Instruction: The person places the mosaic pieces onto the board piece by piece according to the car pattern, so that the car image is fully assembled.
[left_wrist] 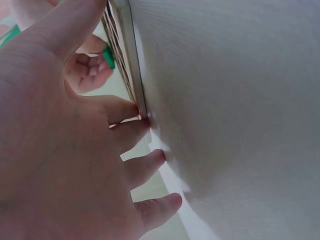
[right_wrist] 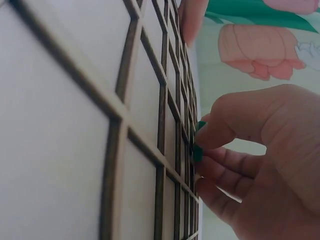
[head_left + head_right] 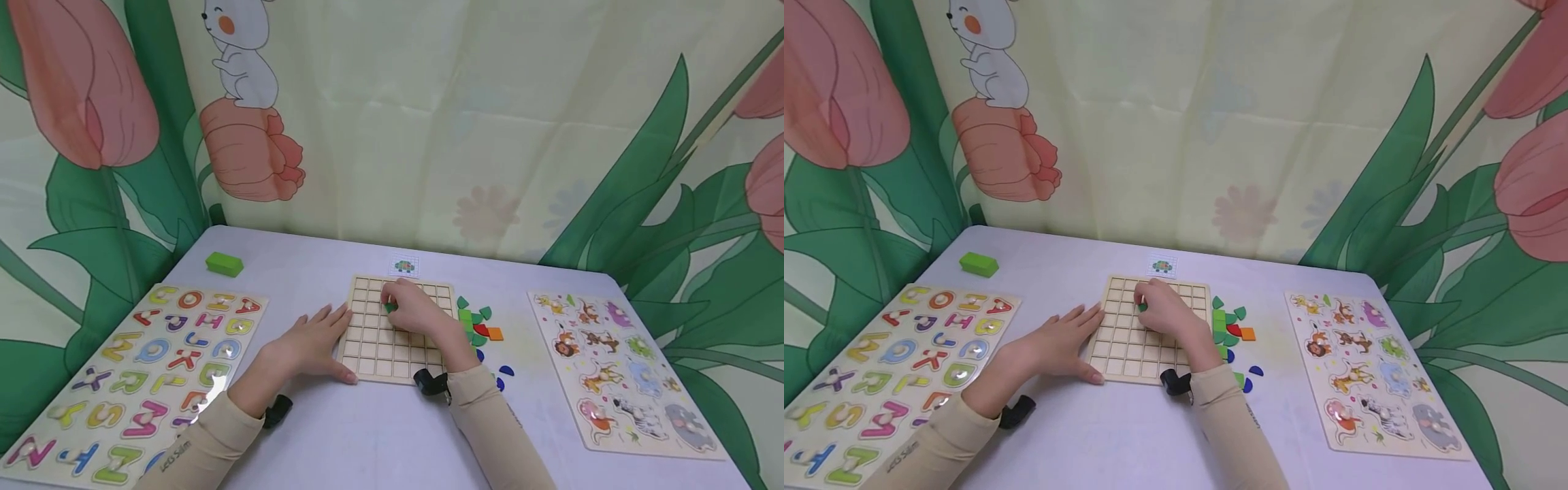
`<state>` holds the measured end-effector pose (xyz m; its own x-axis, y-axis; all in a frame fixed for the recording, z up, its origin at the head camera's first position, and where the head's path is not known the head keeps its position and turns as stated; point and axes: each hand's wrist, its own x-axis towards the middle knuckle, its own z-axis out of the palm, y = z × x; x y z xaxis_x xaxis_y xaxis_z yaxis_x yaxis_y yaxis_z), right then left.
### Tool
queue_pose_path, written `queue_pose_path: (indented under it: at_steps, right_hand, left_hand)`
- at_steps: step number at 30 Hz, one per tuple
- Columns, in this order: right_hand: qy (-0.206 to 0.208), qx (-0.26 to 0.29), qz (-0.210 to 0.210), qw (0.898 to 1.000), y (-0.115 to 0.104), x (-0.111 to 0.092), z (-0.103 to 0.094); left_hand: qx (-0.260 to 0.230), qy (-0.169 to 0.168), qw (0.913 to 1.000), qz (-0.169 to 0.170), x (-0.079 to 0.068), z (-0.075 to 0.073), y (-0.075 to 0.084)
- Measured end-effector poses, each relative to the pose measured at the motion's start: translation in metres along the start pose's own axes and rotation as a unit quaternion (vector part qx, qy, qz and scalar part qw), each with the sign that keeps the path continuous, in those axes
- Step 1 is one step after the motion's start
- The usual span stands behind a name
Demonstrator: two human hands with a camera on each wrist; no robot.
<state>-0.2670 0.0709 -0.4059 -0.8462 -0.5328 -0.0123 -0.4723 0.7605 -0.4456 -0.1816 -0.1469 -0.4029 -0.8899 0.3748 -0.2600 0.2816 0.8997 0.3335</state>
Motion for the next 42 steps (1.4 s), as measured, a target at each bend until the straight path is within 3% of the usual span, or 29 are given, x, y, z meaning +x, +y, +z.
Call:
queue_pose_path:
  at_steps: [18, 42]
  right_hand:
    - [0.018, -0.024, 0.029, 0.999, -0.0037, 0.0024, 0.0066]
    - [0.043, -0.010, -0.012, 0.999, -0.0039, 0.0008, 0.0069]
  left_hand:
    - [0.001, 0.002, 1.0000, -0.001, -0.0018, 0.0006, -0.0056]
    - [0.005, 0.007, 0.9999, 0.010, 0.0010, 0.0019, -0.0042]
